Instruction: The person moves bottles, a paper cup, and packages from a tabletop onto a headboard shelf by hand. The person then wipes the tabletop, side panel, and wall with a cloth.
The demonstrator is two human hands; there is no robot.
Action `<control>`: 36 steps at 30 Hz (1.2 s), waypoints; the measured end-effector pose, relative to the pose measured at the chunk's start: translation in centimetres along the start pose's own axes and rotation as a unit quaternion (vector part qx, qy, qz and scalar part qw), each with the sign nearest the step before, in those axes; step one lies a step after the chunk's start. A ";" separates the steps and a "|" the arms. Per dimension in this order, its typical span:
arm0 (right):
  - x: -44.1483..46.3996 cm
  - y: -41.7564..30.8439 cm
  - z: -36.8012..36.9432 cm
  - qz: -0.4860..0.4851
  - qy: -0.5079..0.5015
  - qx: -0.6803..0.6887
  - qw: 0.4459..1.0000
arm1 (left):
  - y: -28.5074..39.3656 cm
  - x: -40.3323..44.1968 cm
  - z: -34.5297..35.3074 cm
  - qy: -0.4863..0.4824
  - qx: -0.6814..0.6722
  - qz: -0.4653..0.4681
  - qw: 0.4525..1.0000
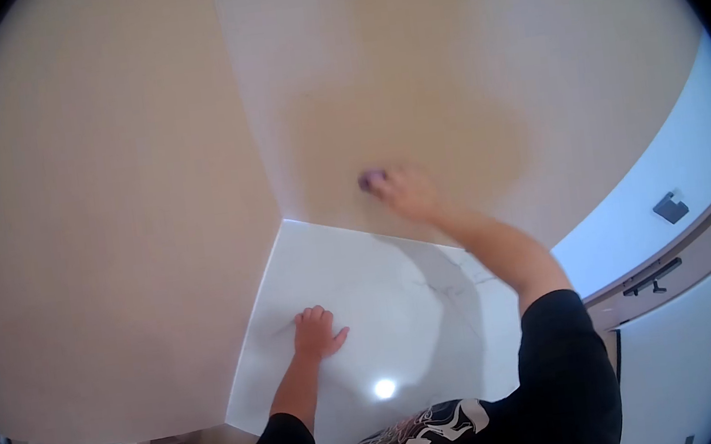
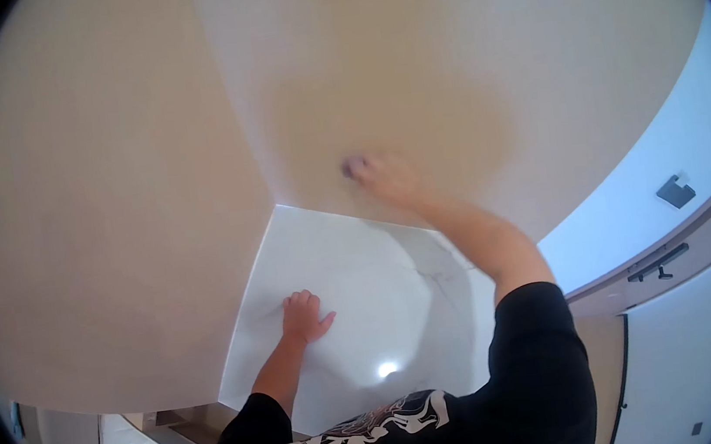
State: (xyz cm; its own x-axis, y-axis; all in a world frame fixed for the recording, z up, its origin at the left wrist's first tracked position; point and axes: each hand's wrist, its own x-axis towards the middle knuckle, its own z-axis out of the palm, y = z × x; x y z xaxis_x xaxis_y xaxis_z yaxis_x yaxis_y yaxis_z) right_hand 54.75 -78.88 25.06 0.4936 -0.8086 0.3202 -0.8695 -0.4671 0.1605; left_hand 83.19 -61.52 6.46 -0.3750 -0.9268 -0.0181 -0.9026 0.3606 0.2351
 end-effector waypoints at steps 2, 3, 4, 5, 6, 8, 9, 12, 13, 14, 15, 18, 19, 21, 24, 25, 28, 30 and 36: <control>4.2 2.4 -7.6 0.013 0.190 0.110 0.975 | 0.0 0.1 -0.1 -0.010 0.006 -0.004 1.000; 5.2 3.5 -11.2 -0.011 0.271 -0.029 0.962 | 0.1 0.0 0.1 -0.015 0.007 -0.005 1.000; 5.5 4.1 -13.5 -0.037 0.345 -0.169 0.922 | -0.2 0.2 0.4 -0.017 0.009 -0.005 1.000; 5.2 4.3 -13.4 -0.037 0.362 -0.186 0.913 | -0.3 0.2 0.5 -0.020 0.013 -0.007 1.000; 4.9 4.5 -13.2 -0.035 0.378 -0.201 0.903 | -0.2 0.3 0.3 -0.016 0.015 -0.004 1.000; 3.1 4.5 -10.5 -0.028 0.338 -0.207 0.918 | 0.2 0.0 0.0 -0.008 0.017 0.000 1.000; 1.7 3.6 -8.0 -0.043 0.344 -0.128 0.929 | 0.2 -0.2 0.0 -0.013 0.021 0.000 1.000; -4.8 1.3 4.3 -0.004 0.027 -0.020 0.999 | 0.2 0.4 0.5 -0.017 0.015 -0.006 1.000; -8.3 1.4 10.6 -0.060 0.104 -0.052 0.991 | 0.4 0.3 0.7 -0.023 0.008 -0.006 1.000; -11.0 2.1 14.8 -0.158 0.115 -0.115 0.974 | 0.0 0.3 0.4 -0.025 0.007 -0.008 1.000; -12.6 2.2 15.9 -0.156 0.113 -0.107 0.975 | -0.3 0.3 0.5 -0.015 0.011 -0.006 1.000; -11.4 3.6 14.7 -0.149 0.064 -0.083 0.983 | 0.1 0.2 0.3 -0.005 0.004 -0.005 1.000; -10.4 4.1 12.9 -0.145 0.040 -0.075 0.986 | 0.2 0.0 0.3 -0.003 0.005 -0.002 1.000; -6.8 2.9 2.2 -0.083 0.103 -0.106 0.985 | 0.0 0.2 0.7 0.012 0.006 0.003 1.000; -1.9 5.5 -9.0 -0.048 0.276 -0.153 0.948 | 0.2 0.1 0.7 0.008 0.023 0.006 1.000; -1.2 5.9 -11.8 -0.019 0.340 -0.162 0.926 | 0.1 0.1 1.0 0.022 0.024 0.010 0.999; -2.0 6.6 -14.1 0.004 0.372 -0.170 0.912 | 0.3 0.1 1.4 0.038 0.036 0.014 0.999; -4.4 6.3 -9.9 -0.045 0.359 -0.067 0.930 | 0.5 -0.1 1.4 0.019 0.044 0.009 0.999; -21.1 6.0 20.6 0.165 -0.025 0.002 0.986 | 4.0 -2.3 -0.7 -0.043 -0.042 -0.032 0.998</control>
State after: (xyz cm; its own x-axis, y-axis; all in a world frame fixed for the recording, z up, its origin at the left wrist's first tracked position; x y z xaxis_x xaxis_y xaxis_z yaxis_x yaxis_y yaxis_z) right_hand 39.51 -72.03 0.00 0.1844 -0.9336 0.3073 -0.9828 -0.1772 0.0512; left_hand 80.53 -58.03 8.11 -0.3365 -0.9343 -0.1174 -0.9060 0.2873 0.3109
